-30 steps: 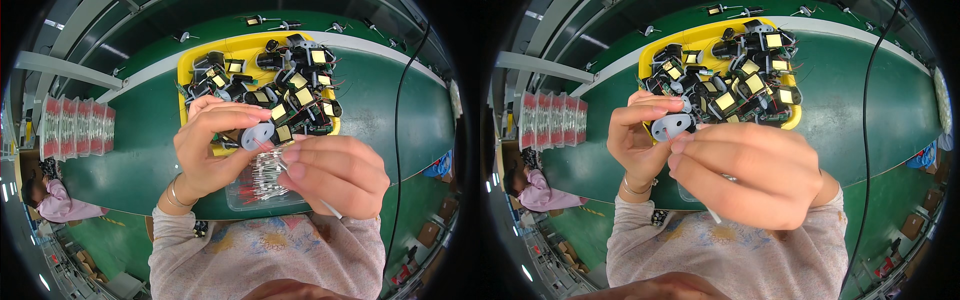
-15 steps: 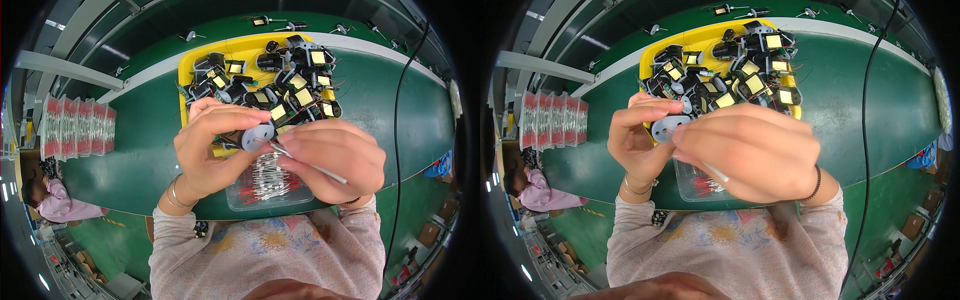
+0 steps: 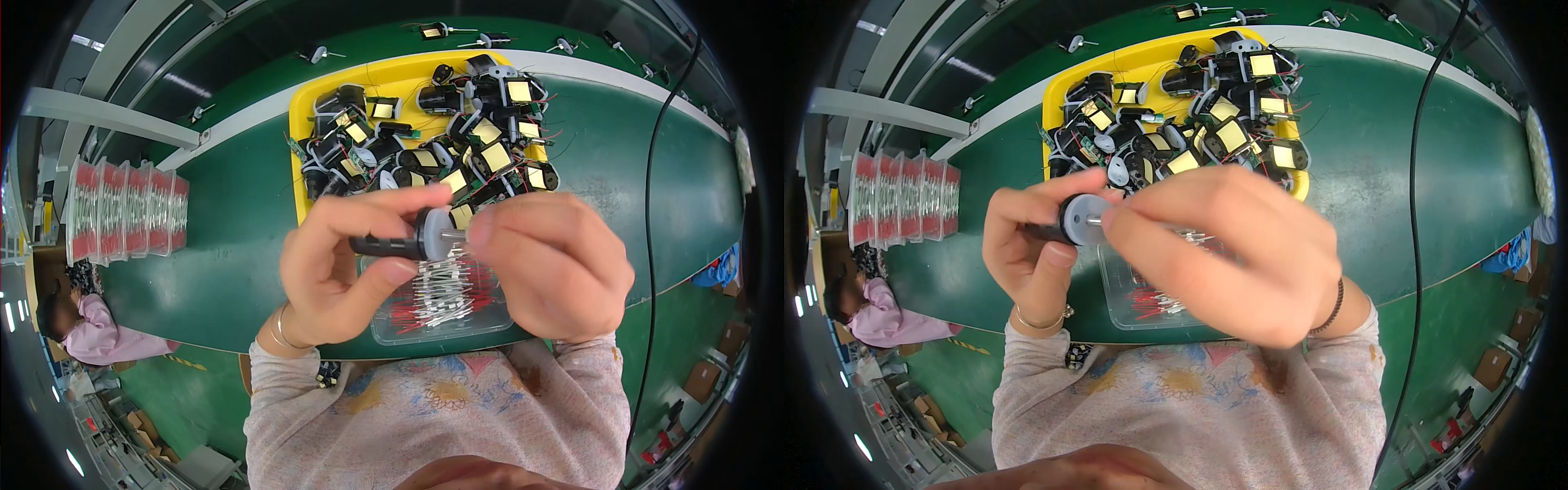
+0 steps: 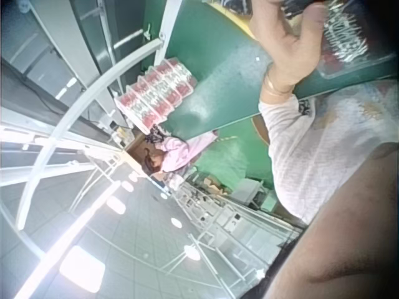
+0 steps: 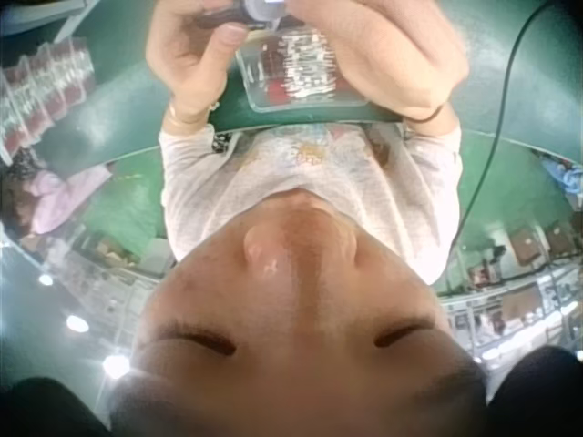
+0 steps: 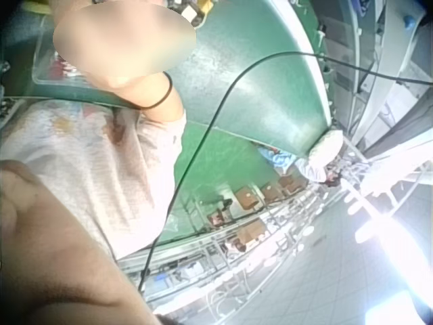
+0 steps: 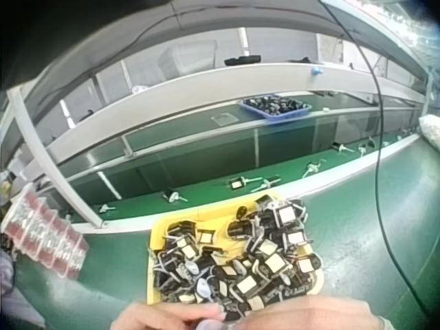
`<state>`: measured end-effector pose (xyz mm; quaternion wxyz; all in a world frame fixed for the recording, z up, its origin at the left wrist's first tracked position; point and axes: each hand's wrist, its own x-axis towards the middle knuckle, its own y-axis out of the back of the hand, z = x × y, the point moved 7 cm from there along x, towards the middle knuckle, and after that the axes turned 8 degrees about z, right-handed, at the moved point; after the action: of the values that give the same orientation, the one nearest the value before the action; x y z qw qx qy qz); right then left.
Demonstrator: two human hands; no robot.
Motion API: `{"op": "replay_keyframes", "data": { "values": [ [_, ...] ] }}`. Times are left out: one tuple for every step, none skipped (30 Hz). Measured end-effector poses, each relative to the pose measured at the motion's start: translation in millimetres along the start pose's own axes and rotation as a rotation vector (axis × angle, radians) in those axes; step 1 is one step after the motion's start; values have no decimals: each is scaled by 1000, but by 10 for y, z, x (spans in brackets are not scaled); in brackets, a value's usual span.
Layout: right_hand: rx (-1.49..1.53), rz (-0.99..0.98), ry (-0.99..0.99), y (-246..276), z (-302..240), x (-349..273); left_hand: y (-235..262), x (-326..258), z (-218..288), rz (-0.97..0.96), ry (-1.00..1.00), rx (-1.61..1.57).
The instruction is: The person repeatedly picks small electronic components from a yellow bin, inserts a red wire into a hole on the component using a metal tool, and places the component back into the bin. This process is repeated continuously throughout the clip.
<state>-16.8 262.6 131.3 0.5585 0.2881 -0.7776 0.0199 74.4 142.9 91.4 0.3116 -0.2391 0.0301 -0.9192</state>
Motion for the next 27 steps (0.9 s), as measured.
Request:
{"op": "replay_keyframes", "data": {
  "values": [
    [-15, 5, 52, -19, -42, -6, 16, -20, 38, 0, -72, 95],
    [-30, 12, 103, -38, -83, -15, 26, -46, 74, -2, -143, 190],
    [-58, -17, 135, -53, -134, -17, 37, -82, 119, 37, -234, 305],
    [-60, -14, 137, -62, -146, -25, 12, -107, 157, 32, -292, 368],
    [-61, -11, 139, -68, -158, -32, -13, -134, 197, 26, -349, 431],
    [-62, -8, 142, -74, -165, -37, -30, -151, 230, 21, -407, 495],
    [-30, 3, 121, -74, -142, -41, -27, -148, 228, 2, -399, 476],
    [16, -3, 99, -81, -106, -45, -7, -128, 190, -22, -309, 436],
    [63, -8, 77, -90, -68, -49, 17, -110, 161, -45, -218, 396],
    [116, -32, 53, -86, -20, -39, 31, -92, 137, -71, -129, 347],
    [146, -41, 26, -85, 2, -31, 20, -61, 124, -146, -98, 289],
    [175, -51, -1, -83, 25, -24, 14, -6, 97, -220, -67, 230],
    [194, -47, -29, -98, 49, -26, 23, 6, 86, -208, -44, 191],
    [189, -33, -35, -108, 54, -34, 30, 15, 74, -196, -20, 150],
    [182, -20, -39, -114, 60, -37, 24, 12, 58, -106, -4, 120],
    [151, 4, -24, -113, 42, -46, 35, 5, 47, -19, 13, 88],
    [132, 21, -15, -113, 35, -52, 26, -23, 65, 0, -7, 162],
    [113, 36, -7, -113, 30, -59, 18, -59, 89, 18, -27, 235],
    [101, 46, -5, -110, 29, -66, 15, -75, 102, 31, -48, 306],
    [90, 40, -17, -108, 42, -68, 3, -79, 90, 15, -52, 330],
    [78, 33, -30, -104, 56, -74, -7, -84, 66, -2, -57, 354],
    [80, 10, -48, -114, 73, -53, -2, -96, 74, -8, -67, 387],
    [81, -14, -66, -131, 95, -29, 15, -76, 48, 20, -60, 281],
    [168, -31, -201, -170, 209, 0, 27, -20, -17, 46, -53, 174],
    [247, -47, -334, -217, 339, 33, 48, 47, -74, 66, -49, 63],
    [327, -63, -467, -263, 458, 56, 67, 100, -179, 11, 82, -17],
    [458, -66, -647, -275, 570, 71, 116, 123, -256, 81, 168, -118]
  ]
}}
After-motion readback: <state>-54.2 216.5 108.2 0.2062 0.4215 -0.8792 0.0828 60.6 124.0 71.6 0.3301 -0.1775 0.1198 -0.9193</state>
